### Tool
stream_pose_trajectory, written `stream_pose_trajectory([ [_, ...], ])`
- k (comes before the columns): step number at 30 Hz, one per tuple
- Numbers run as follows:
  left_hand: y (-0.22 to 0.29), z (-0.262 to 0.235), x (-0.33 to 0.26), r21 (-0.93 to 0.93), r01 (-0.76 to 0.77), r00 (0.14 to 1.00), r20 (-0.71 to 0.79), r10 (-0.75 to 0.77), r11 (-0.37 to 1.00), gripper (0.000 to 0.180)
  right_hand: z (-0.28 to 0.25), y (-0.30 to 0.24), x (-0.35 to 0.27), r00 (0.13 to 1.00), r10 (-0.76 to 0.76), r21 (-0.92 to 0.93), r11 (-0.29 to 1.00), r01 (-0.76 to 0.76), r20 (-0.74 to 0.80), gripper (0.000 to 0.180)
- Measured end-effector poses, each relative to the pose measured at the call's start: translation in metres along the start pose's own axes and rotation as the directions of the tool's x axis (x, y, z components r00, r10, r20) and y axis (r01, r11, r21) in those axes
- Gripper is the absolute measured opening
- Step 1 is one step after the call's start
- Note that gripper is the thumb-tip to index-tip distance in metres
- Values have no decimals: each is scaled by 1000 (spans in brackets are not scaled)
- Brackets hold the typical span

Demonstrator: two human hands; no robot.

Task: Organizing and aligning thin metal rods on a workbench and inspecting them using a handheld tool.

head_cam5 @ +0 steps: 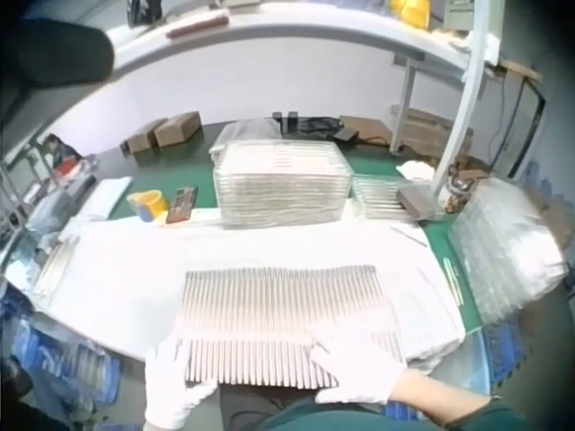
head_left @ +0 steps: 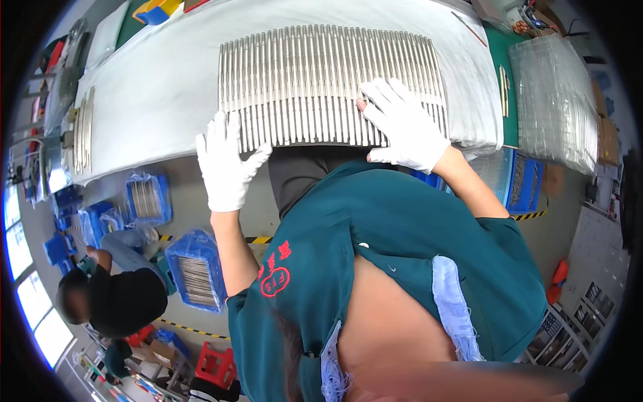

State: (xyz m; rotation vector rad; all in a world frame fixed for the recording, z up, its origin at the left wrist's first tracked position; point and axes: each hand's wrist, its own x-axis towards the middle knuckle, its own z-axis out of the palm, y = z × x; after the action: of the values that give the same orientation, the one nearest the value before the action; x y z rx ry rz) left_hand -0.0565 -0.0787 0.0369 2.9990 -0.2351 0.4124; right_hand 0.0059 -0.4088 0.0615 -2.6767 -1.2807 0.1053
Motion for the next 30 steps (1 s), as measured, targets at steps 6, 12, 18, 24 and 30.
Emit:
stream_pose_trajectory([
  [6, 1, 5, -1, -27, -4, 1000, -30, 3, 1000, 75, -6, 3, -1, 991, -26, 215, 975, 53, -128, 72],
  [12, -4, 7, -2, -68, 24, 1000, -2, -24, 997, 76, -48, 38, -55, 808, 587, 403, 753, -521, -51, 28],
  [18, -3, 3, 0, -74, 47, 999, 15, -46, 996, 75, -56, 41, -105, 859, 506, -16, 862, -506, 83, 22],
  [24, -4, 5, 1, -50, 36, 999, 17, -35, 998, 72, -45, 45, -110, 869, 492, -115, 867, -485, 52, 12],
  [30, -5, 4, -2, -49, 23, 1000, 12, -22, 999, 71, -57, 57, -117, 906, 397, -134, 916, -379, 147, 12],
])
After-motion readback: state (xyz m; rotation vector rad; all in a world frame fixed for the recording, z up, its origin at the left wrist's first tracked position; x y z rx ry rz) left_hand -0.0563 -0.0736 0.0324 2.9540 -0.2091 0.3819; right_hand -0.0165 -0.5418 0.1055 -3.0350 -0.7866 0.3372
